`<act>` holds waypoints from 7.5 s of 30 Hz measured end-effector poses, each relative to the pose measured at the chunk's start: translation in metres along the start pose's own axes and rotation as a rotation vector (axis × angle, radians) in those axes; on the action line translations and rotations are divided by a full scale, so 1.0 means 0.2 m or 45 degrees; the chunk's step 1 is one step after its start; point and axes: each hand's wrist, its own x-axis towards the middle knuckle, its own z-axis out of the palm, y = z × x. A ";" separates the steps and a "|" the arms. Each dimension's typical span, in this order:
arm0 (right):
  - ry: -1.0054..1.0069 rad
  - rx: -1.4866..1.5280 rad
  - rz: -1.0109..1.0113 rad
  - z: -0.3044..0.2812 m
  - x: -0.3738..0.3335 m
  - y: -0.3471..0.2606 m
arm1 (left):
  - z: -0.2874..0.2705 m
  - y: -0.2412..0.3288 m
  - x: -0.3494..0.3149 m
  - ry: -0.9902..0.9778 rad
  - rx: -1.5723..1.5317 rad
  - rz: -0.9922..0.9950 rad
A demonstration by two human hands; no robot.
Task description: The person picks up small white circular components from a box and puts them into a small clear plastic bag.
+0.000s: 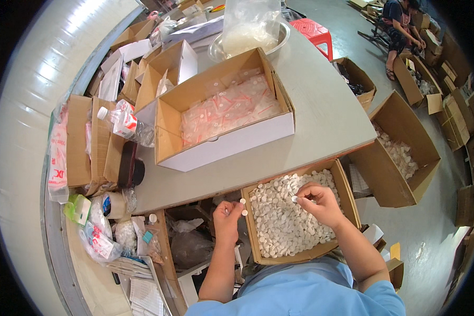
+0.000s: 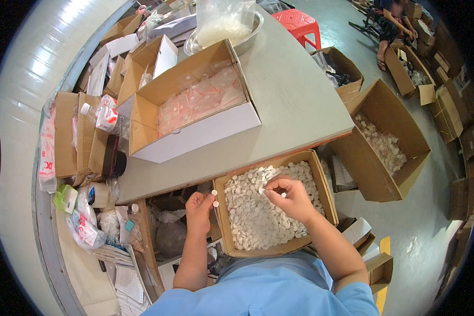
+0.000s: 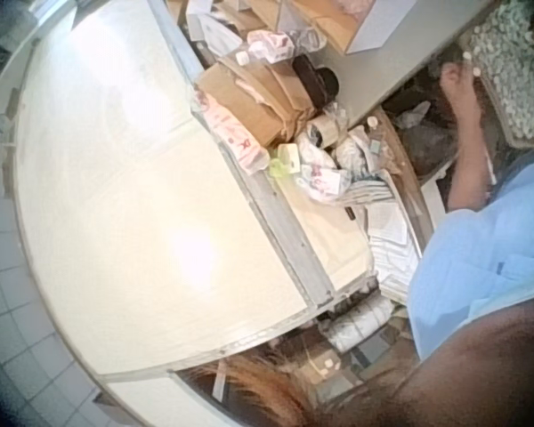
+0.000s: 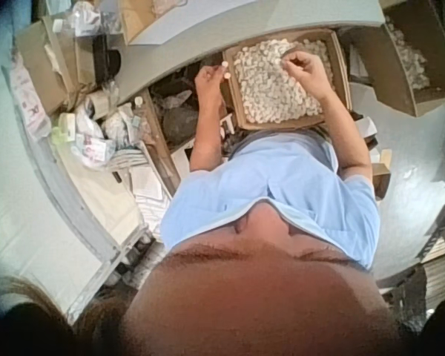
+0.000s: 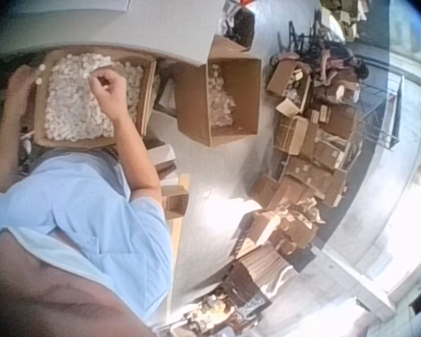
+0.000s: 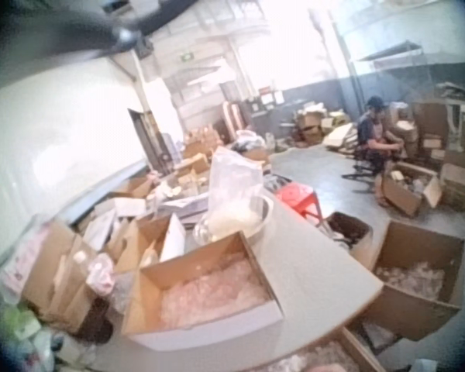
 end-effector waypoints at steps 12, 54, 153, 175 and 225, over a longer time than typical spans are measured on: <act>0.053 -0.043 0.015 0.00 -0.01 0.02 | 0.06 0.10 0.01 -0.068 0.534 0.318; 0.017 -0.006 -0.054 0.00 -0.01 -0.01 | 0.07 0.19 -0.15 0.066 0.260 0.328; 0.079 -0.199 0.196 -0.23 -0.02 0.09 | 0.66 -0.14 0.15 -1.060 0.522 0.092; 1.178 0.037 -0.417 -0.51 -0.10 -0.08 | 0.64 -0.28 0.12 -0.918 1.277 0.620; -0.301 0.575 0.686 -0.28 -0.07 0.03 | 0.66 -0.18 0.16 -0.503 0.853 0.399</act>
